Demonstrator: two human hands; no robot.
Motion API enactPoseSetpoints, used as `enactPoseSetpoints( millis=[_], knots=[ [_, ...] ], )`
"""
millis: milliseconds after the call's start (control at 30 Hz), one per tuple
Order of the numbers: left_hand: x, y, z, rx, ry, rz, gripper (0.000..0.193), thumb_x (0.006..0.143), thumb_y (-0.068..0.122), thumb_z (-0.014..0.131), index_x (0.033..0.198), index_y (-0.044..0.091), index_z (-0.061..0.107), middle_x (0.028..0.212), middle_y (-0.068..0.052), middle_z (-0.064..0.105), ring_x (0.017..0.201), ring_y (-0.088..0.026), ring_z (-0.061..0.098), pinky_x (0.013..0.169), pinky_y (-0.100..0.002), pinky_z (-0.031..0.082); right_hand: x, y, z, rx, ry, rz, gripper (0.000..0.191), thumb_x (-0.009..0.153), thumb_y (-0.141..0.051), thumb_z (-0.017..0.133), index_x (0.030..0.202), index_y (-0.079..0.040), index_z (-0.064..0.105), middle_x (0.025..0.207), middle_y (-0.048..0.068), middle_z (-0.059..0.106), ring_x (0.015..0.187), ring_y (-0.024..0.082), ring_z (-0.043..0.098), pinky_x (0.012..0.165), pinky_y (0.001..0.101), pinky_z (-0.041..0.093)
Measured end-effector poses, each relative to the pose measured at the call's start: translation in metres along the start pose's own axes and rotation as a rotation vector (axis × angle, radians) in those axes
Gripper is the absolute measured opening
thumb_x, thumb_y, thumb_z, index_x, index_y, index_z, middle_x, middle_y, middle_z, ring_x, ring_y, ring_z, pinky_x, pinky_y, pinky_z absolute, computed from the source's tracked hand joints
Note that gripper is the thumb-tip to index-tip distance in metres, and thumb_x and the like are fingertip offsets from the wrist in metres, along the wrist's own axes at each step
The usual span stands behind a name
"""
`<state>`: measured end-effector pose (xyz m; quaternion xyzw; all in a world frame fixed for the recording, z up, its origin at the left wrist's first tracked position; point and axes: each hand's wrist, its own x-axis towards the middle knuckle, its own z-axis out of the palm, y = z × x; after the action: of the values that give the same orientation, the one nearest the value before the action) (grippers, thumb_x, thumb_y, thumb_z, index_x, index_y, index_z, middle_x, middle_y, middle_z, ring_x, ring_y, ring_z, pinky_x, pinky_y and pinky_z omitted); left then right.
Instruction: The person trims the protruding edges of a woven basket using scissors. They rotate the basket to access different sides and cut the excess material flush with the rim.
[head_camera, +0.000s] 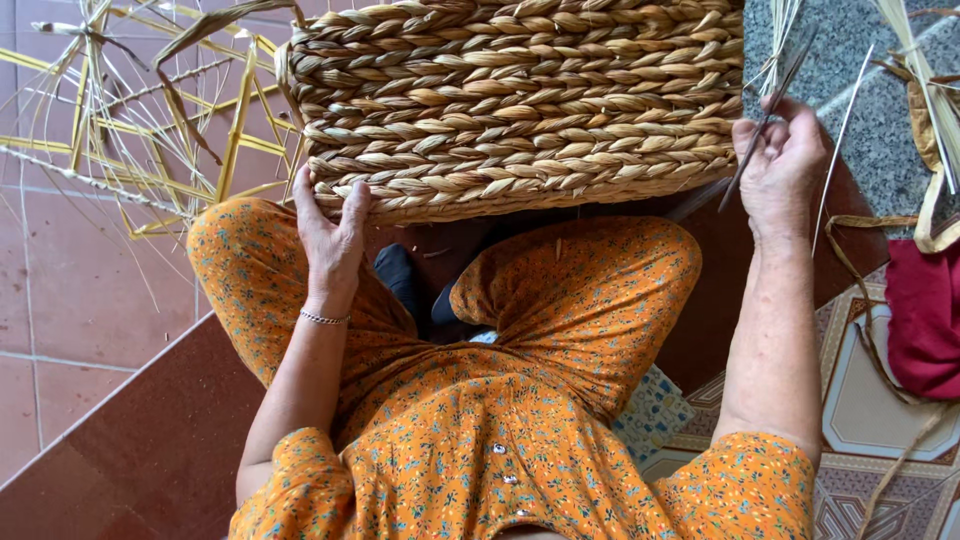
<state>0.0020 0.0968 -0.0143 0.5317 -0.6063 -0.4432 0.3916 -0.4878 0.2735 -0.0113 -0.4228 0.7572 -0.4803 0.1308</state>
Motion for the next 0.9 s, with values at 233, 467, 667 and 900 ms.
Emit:
enactPoseSetpoints(
  millis=[233,467,667,900],
  knots=[
    [0.086,-0.016,0.008,-0.290,-0.092,0.030,0.059,0.097,0.020,0.075,0.147,0.001,0.050,0.133,-0.010,0.064,0.120,-0.017,0.063,0.106,-0.032,0.055,-0.034,-0.003,0.002,0.103,0.051,0.076,0.024,0.112,-0.008,0.076,0.129,0.000,0.062,0.089,-0.010,0.039,0.078,0.001,0.037,0.070,0.0163,0.036],
    [0.190,-0.028,0.049,0.036,-0.007,0.241,0.059,0.093,0.016,0.075,0.148,0.005,0.055,0.137,-0.015,0.063,0.127,-0.025,0.060,0.115,-0.035,0.050,-0.061,-0.057,0.002,0.060,-0.150,0.138,0.036,0.101,-0.010,0.078,0.131,-0.001,0.062,0.096,-0.008,0.061,0.082,0.000,0.057,0.070,0.0186,0.050],
    [0.155,0.006,0.064,0.533,0.281,0.679,0.063,0.083,0.001,0.076,0.142,0.003,0.054,0.146,-0.024,0.047,0.140,-0.038,0.042,0.118,-0.049,0.038,-0.042,-0.109,-0.003,-0.401,-0.232,-0.093,0.052,0.084,-0.015,0.093,0.128,-0.005,0.067,0.091,0.004,0.059,0.071,0.015,0.058,0.064,0.0309,0.052],
    [0.089,0.072,0.177,0.390,-0.341,0.975,0.015,0.090,0.013,0.080,0.102,0.013,0.071,0.106,-0.002,0.066,0.107,-0.024,0.055,0.097,-0.042,0.043,-0.020,-0.129,0.013,-0.832,-0.281,-0.457,0.071,0.074,-0.043,0.093,0.133,-0.010,0.069,0.088,0.008,0.057,0.086,0.029,0.061,0.076,0.0439,0.046]
  ],
)
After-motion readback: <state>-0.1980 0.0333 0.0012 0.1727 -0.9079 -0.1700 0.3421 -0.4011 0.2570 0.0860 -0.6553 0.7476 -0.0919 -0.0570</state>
